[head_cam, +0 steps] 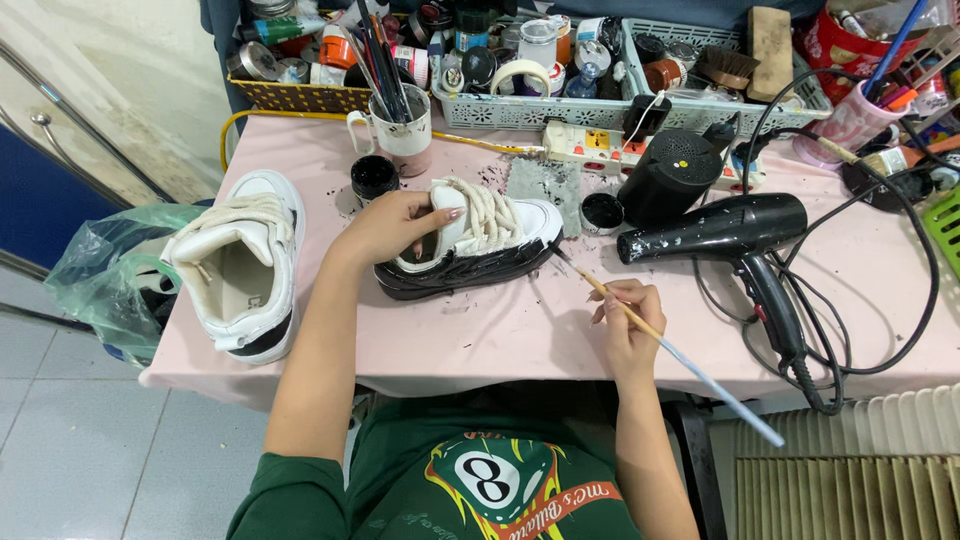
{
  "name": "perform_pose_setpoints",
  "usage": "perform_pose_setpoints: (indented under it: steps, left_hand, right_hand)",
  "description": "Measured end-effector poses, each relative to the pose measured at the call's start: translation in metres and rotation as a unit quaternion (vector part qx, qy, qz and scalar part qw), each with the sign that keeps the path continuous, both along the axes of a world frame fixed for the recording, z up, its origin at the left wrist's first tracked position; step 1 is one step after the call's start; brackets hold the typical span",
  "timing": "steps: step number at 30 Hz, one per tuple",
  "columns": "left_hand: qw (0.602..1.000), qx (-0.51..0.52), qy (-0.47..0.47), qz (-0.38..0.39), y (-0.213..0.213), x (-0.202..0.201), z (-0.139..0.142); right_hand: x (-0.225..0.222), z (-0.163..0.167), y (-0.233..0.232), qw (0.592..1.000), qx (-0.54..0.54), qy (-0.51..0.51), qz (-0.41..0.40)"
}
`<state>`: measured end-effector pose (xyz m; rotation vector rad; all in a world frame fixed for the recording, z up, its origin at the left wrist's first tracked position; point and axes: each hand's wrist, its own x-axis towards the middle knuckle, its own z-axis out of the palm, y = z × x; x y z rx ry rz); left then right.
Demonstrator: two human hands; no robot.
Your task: The person paints the toe cap of a white sneaker black using a small brush. They then use a hairdryer to dry the paint before continuing to apply more black paint to the shoe's toe area.
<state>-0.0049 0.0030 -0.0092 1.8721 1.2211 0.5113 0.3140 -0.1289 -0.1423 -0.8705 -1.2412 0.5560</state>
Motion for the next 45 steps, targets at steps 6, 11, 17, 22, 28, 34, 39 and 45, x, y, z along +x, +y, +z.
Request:
perform_pose_setpoints:
  steps: [6,11,17,22,28,34,39,45]
  left_hand:
    - [1.000,0.013,0.000,-0.006,0.001,-0.001,0.000]
    - [1.000,0.010,-0.012,-0.005,0.001,0.000,0.000]
    - [1.000,0.014,-0.013,-0.009,0.001,-0.001,0.000]
    - [1.000,0.010,-0.011,-0.004,0.001,0.000,0.000]
    - [1.000,0.008,-0.012,-0.006,0.000,0.000,0.000]
    - [1.000,0.001,-0.017,-0.003,0.000,-0.001,0.000]
    - [1.000,0.010,-0.002,-0.006,0.000,-0.002,0.001]
    - [1.000,0.000,0.016,0.006,-0.001,-0.001,0.003]
  right_hand:
    - [-0.004,-0.004,0.000,0.998,-0.014,-0.052,0.026]
    - [-0.003,-0.005,0.000,0.997,-0.005,-0.075,-0.008]
    - [-0.003,-0.006,0.000,0.997,-0.006,-0.079,-0.011]
    - [-0.002,-0.007,0.002,0.998,0.003,-0.066,0.009]
    - [-0.002,-0.007,0.001,0.998,0.005,-0.064,0.025]
    - [-0.002,-0.009,0.004,0.997,0.000,-0.078,0.006]
    - [-0.001,-0.011,0.002,0.997,-0.016,-0.074,-0.014]
    - [-0.001,-0.010,0.005,1.000,0.009,-0.027,0.005]
